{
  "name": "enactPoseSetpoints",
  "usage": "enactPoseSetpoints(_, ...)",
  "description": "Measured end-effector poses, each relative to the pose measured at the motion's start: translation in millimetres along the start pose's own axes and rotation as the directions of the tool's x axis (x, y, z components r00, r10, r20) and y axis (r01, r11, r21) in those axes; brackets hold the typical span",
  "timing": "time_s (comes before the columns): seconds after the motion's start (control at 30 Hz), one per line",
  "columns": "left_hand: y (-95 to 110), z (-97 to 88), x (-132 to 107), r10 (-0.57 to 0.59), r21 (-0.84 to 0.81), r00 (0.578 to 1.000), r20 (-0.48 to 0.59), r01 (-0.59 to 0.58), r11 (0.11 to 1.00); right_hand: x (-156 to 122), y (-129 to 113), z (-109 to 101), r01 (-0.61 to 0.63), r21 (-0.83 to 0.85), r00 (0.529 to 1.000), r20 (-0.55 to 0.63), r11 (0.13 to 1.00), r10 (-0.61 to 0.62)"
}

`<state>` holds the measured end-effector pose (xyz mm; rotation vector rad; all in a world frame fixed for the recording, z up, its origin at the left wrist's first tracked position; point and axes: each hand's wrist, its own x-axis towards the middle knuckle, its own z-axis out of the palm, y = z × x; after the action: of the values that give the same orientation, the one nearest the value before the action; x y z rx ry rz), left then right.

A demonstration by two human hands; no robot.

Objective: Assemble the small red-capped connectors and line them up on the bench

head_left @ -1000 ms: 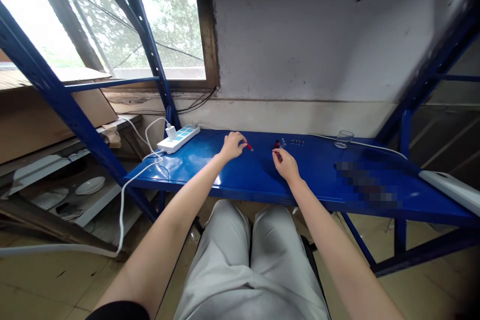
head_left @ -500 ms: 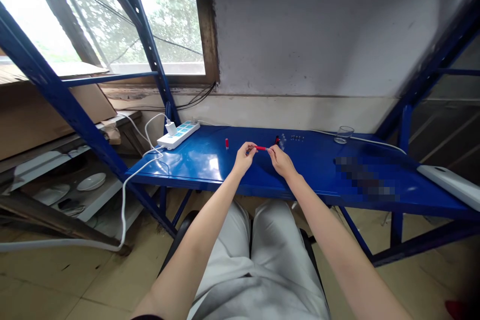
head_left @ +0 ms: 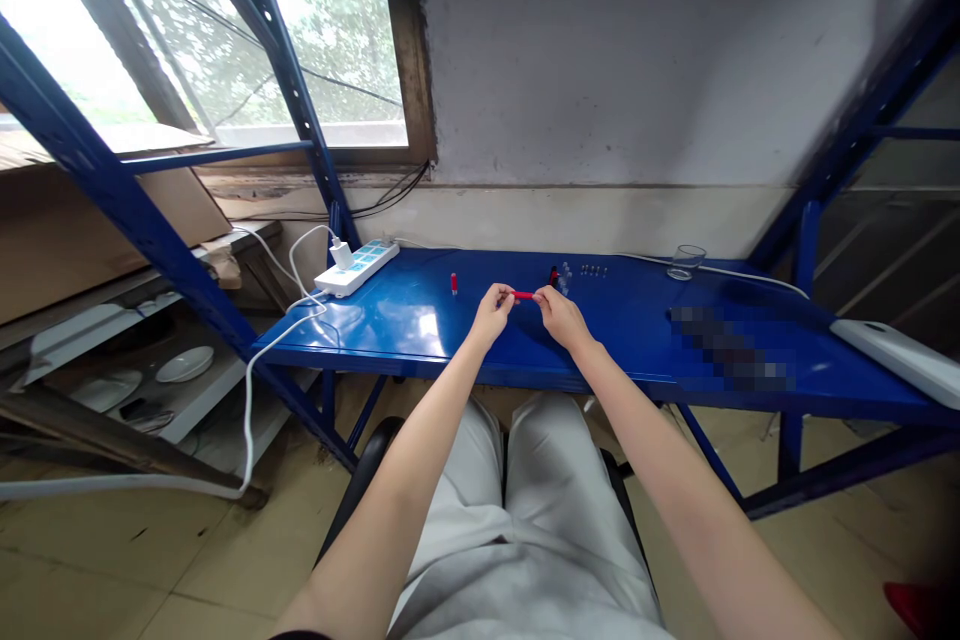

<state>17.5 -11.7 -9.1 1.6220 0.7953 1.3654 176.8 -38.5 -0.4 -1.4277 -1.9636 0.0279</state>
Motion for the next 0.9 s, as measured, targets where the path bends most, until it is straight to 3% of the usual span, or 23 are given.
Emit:
enactPoseSetpoints(0.23,3,1.7,1,-0.14,-0.029,0.989,-0.048,0.139,0.99,0,0,2,0.122,0.019,0.987,-0.103,0.992,-0.12)
enactPoseSetpoints(0.47,-2,-0.2,1,-0.088,0.0,0.989,-0.121,0.089,0.996,-1,2,4,0.128,-0.002,0.986,-0.11,0.992,-0.128)
enactPoseSetpoints(0.63,-7,-0.2,2,-0.037,0.001,0.994,-0.108,0.037,0.999,-1,3,6,0.164,-0.041,0.984,-0.07,0.986,-0.166)
enactPoseSetpoints(0.83,-9,-4.8,3,0.007,0.093,0.956,-0.294,0.021,0.995,0,4,4,0.105,-0.063,0.99,-0.085,0.992,-0.111)
enactPoseSetpoints(0.9,-8,-5.2,3,0.001,0.096,0.953,-0.303,0.03,0.995,0,4,3,0.109,-0.063,0.984,-0.131,0.992,-0.117)
